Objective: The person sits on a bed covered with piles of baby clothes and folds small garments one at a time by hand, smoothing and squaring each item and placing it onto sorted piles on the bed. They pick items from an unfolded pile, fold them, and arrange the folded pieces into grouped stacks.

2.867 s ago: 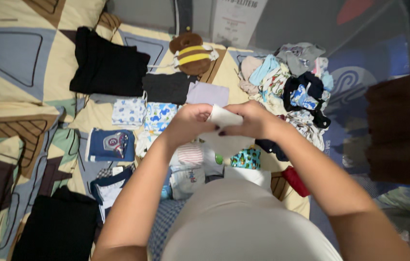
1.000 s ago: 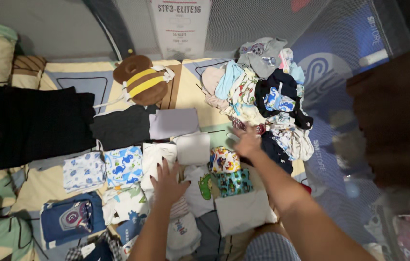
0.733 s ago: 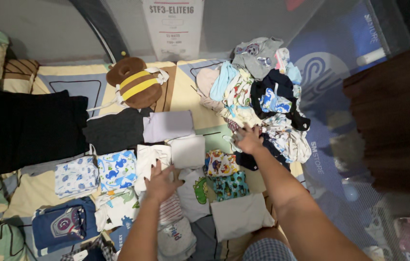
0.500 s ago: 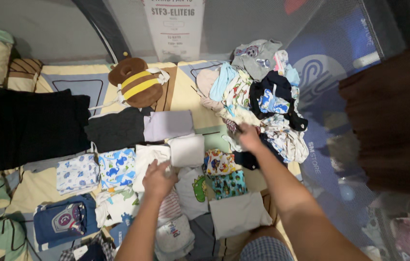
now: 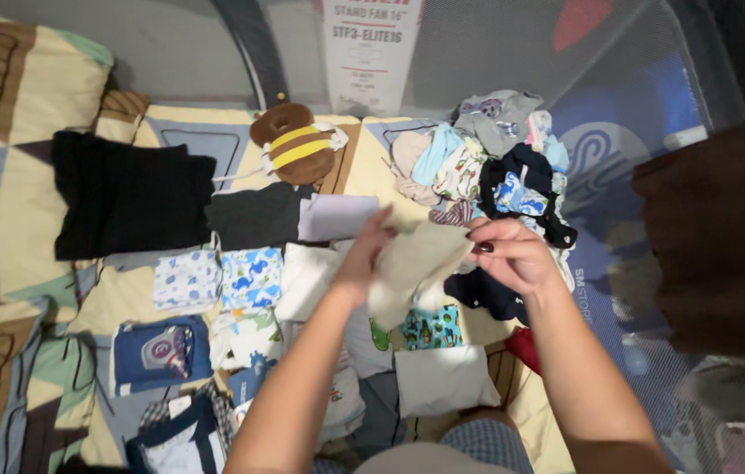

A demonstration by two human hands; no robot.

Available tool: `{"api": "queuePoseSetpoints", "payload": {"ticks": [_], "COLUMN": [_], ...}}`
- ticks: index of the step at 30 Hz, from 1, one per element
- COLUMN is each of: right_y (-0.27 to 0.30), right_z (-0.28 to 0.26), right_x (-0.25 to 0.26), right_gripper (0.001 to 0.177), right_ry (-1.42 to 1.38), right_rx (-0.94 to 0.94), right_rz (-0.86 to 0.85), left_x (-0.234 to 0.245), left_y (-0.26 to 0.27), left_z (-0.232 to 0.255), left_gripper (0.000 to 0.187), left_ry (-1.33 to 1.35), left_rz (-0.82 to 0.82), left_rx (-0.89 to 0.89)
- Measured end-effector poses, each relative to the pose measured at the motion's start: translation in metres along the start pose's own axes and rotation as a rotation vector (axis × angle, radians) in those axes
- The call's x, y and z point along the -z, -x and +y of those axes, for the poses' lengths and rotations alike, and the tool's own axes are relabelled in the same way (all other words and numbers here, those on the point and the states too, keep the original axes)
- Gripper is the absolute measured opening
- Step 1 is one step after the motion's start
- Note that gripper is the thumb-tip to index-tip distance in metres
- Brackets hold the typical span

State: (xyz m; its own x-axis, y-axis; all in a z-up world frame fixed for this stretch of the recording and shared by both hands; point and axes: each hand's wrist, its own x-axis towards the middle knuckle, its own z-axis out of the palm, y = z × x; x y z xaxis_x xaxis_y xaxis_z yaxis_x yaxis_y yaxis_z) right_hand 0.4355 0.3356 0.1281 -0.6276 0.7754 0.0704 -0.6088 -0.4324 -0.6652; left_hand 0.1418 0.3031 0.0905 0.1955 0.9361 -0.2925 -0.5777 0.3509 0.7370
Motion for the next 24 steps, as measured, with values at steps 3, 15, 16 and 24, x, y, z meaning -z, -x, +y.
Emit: {"api": "queuePoseSetpoints", "payload": {"ticks": [3,15,16,24], "right_y": [-0.017,-0.049,-0.050,-0.033], "right_z": [0.013,0.092,0.099,0.133], "right_x": [-0.003,-0.084,-0.087,-0.094], "right_gripper": [0.028,0.047,0.051,0.041], "right_ry": [-0.087,0.569,0.534,0.005], "right_rx": [-0.015,-0.460,-0.503,-0.570], "right_rz": [0.010,0.345,0.322,0.079], "left_x": [0.008,0.005,0.002,-0.016], "left_y": [0.009,0.074,0.079,0.121], "left_z": [0.000,0.026,0.027,0.052], "left_gripper": [0.041,0.024,0.025,0.017], "left_ry": [0.293,-0.500,-0.586,-0.999], "left_rz": [-0.065,0.151,0.137,0.313], "left_rx": [0.361,-0.178,-0.251,-0.479]}}
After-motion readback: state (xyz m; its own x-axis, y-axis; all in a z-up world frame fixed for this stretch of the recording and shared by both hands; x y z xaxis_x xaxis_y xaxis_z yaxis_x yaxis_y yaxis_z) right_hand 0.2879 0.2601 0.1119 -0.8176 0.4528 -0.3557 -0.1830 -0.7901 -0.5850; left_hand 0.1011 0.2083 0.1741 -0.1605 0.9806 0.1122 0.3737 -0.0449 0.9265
